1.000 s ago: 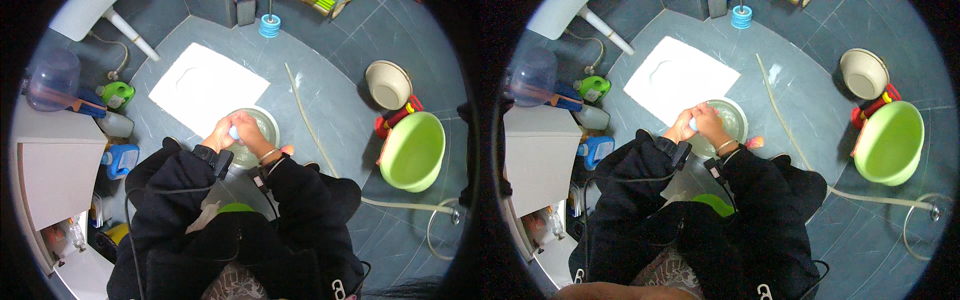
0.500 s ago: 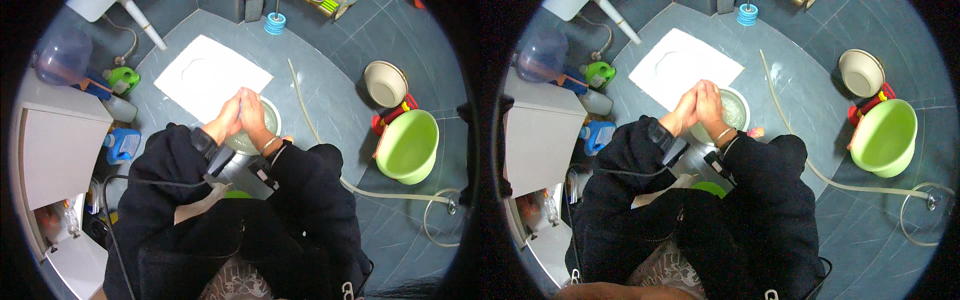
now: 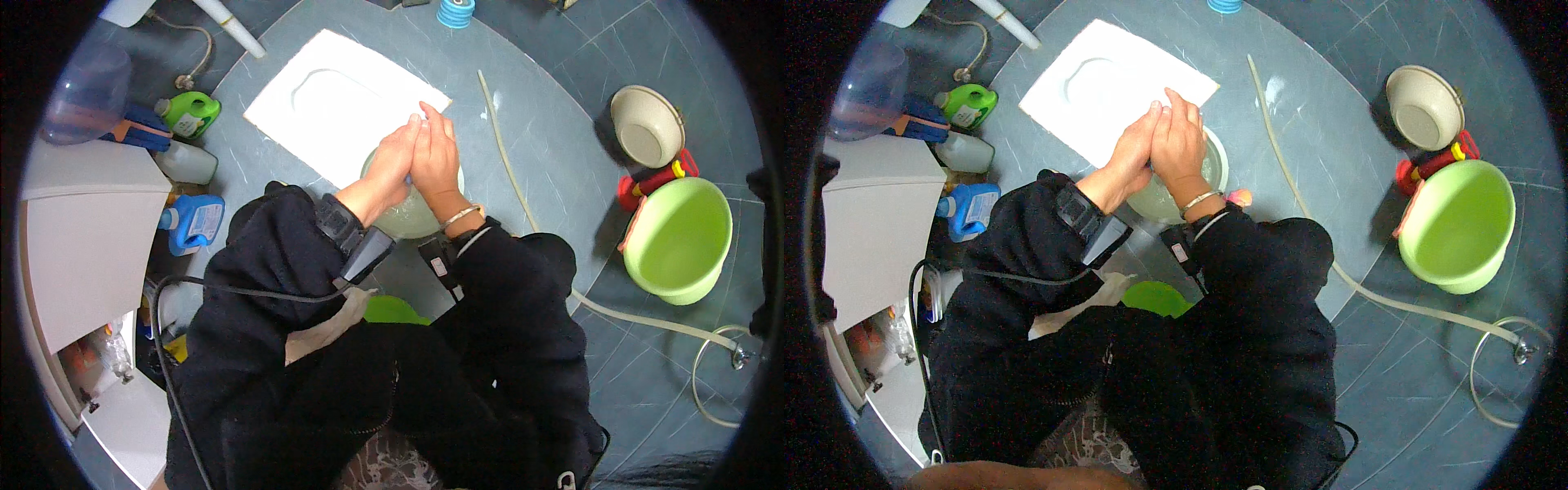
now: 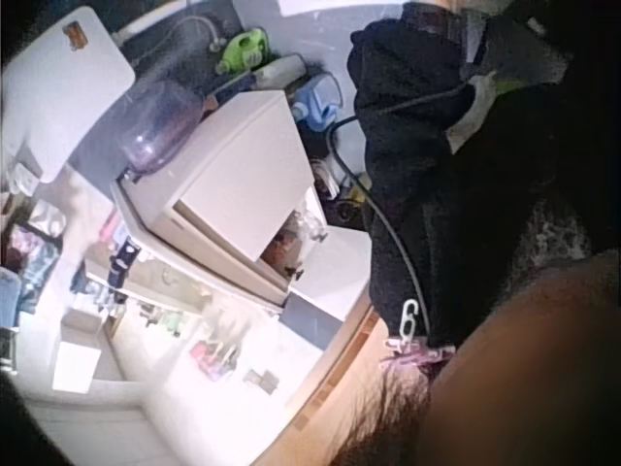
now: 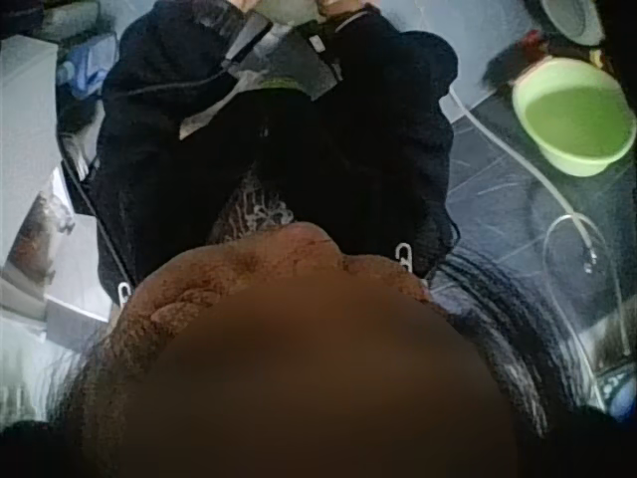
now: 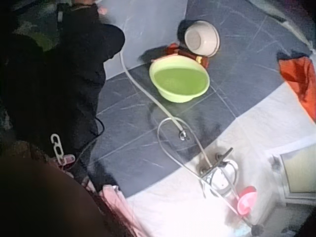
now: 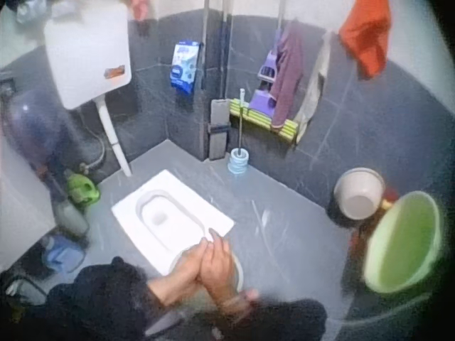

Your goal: The person sits on a small stool in a bathroom and hand-washes a light blue cloth in a clear basin filled with soapy water. They repeatedly submerge, scrub, wring, and rinse the cloth, occasionally using a hose to add fresh water to the basin.

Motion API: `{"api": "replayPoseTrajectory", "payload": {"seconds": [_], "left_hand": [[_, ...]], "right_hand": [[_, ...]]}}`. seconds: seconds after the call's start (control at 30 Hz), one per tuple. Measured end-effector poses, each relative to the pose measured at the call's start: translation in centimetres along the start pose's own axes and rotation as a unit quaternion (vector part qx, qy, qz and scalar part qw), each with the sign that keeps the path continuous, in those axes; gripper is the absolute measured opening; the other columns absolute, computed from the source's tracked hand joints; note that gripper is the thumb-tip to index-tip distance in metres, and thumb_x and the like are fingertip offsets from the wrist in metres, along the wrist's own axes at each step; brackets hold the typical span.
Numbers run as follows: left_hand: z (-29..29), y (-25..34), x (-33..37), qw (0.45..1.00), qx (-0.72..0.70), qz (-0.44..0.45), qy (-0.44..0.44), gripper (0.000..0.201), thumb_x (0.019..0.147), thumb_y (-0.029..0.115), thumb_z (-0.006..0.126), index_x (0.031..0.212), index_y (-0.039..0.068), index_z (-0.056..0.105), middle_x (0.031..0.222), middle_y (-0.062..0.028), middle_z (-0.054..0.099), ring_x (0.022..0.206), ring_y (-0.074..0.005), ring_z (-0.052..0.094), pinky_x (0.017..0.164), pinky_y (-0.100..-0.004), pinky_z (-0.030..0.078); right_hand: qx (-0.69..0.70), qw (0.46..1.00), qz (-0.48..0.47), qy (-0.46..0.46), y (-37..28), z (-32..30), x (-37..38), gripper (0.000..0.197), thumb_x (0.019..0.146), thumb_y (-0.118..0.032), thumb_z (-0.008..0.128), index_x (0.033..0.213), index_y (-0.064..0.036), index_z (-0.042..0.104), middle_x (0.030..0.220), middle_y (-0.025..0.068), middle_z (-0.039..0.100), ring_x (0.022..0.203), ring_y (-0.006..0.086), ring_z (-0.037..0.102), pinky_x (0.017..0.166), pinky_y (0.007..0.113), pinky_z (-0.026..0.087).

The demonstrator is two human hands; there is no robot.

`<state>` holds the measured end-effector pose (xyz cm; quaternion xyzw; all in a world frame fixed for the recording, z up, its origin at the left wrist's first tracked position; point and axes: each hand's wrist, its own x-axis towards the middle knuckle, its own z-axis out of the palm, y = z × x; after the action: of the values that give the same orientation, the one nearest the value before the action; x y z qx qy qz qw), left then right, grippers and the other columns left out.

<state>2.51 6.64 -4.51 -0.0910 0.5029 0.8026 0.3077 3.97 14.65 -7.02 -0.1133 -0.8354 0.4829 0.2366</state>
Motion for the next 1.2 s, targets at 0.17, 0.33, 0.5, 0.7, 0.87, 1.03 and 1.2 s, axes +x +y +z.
{"api": "replayPoseTrajectory", "payload": {"seconds": [0.17, 0.33, 0.5, 0.7, 0.87, 1.03, 1.2], "left_hand": [[0.1, 0.7, 0.7, 0.991, 0.129, -0.043, -0.013, 0.043, 0.093, 0.045, 0.045, 0.099, 0.005, 0.060, 0.082, -0.0033, 0.057, 0.070, -0.0130, 0.051, 0.055, -0.0288, 0.044], [0.8, 0.6, 0.7, 0.988, 0.152, -0.016, 0.000, 0.042, 0.093, 0.045, 0.046, 0.095, 0.005, 0.060, 0.076, -0.0024, 0.055, 0.062, -0.0115, 0.049, 0.048, -0.0275, 0.041], [1.3, 0.5, 0.8, 0.991, 0.134, -0.006, 0.015, 0.037, 0.093, 0.043, 0.046, 0.086, 0.008, 0.058, 0.063, 0.0006, 0.051, 0.044, -0.0078, 0.039, 0.037, -0.0229, 0.026], [-0.4, 0.9, 1.1, 0.995, 0.087, 0.016, -0.044, 0.034, 0.095, 0.036, 0.045, 0.097, 0.004, 0.057, 0.078, -0.0045, 0.056, 0.064, -0.0151, 0.054, 0.050, -0.0302, 0.045], [-2.0, 1.8, 0.3, 0.990, -0.053, 0.073, -0.105, 0.030, 0.096, 0.029, 0.046, 0.112, 0.003, 0.048, 0.099, -0.0082, 0.058, 0.090, -0.0186, 0.057, 0.078, -0.0319, 0.048], [-2.9, 2.2, -0.7, 0.990, -0.068, 0.097, -0.080, 0.024, 0.094, 0.024, 0.049, 0.108, 0.004, 0.051, 0.107, -0.0105, 0.057, 0.099, -0.0189, 0.056, 0.086, -0.0339, 0.048], [-3.7, 2.2, -0.7, 0.995, -0.017, 0.090, -0.038, 0.024, 0.093, 0.026, 0.051, 0.103, 0.004, 0.054, 0.099, -0.0063, 0.058, 0.094, -0.0147, 0.055, 0.084, -0.0302, 0.046]], "right_hand": [[0.044, 0.989, 0.068, -0.127, 1.3, -1.7, 0.6, 0.033, 0.091, -0.023, 0.039, 0.103, 0.0017, 0.059, 0.094, 0.0178, 0.061, 0.088, 0.0298, 0.056, 0.078, 0.036, 0.045], [0.192, 0.956, 0.199, -0.101, 1.4, -1.5, -0.1, 0.042, 0.092, -0.027, 0.035, 0.095, 0.0061, 0.060, 0.091, 0.0269, 0.061, 0.085, 0.0385, 0.058, 0.078, 0.042, 0.044], [0.224, 0.947, 0.221, -0.060, 1.1, -0.9, -0.3, 0.042, 0.092, -0.027, 0.035, 0.094, 0.0068, 0.060, 0.090, 0.0267, 0.062, 0.083, 0.0353, 0.059, 0.076, 0.041, 0.045], [0.362, 0.880, 0.282, -0.119, 0.3, -2.2, -0.1, 0.034, 0.094, -0.025, 0.039, 0.110, -0.0011, 0.058, 0.095, 0.0061, 0.059, 0.084, 0.0124, 0.052, 0.072, 0.026, 0.043], [0.354, 0.858, 0.320, -0.192, -1.3, -4.1, 0.2, 0.033, 0.094, -0.027, 0.044, 0.115, -0.0044, 0.057, 0.097, -0.0006, 0.057, 0.082, 0.0091, 0.052, 0.071, 0.025, 0.043], [0.404, 0.792, 0.359, -0.285, -2.4, -5.0, 0.0, 0.032, 0.093, -0.025, 0.050, 0.116, -0.0035, 0.056, 0.094, 0.0000, 0.057, 0.078, 0.0077, 0.051, 0.065, 0.023, 0.044], [0.405, 0.784, 0.362, -0.301, -3.1, -5.3, -0.3, 0.028, 0.090, -0.024, 0.055, 0.109, -0.0046, 0.059, 0.092, -0.0008, 0.059, 0.078, 0.0075, 0.053, 0.064, 0.022, 0.043]]}}
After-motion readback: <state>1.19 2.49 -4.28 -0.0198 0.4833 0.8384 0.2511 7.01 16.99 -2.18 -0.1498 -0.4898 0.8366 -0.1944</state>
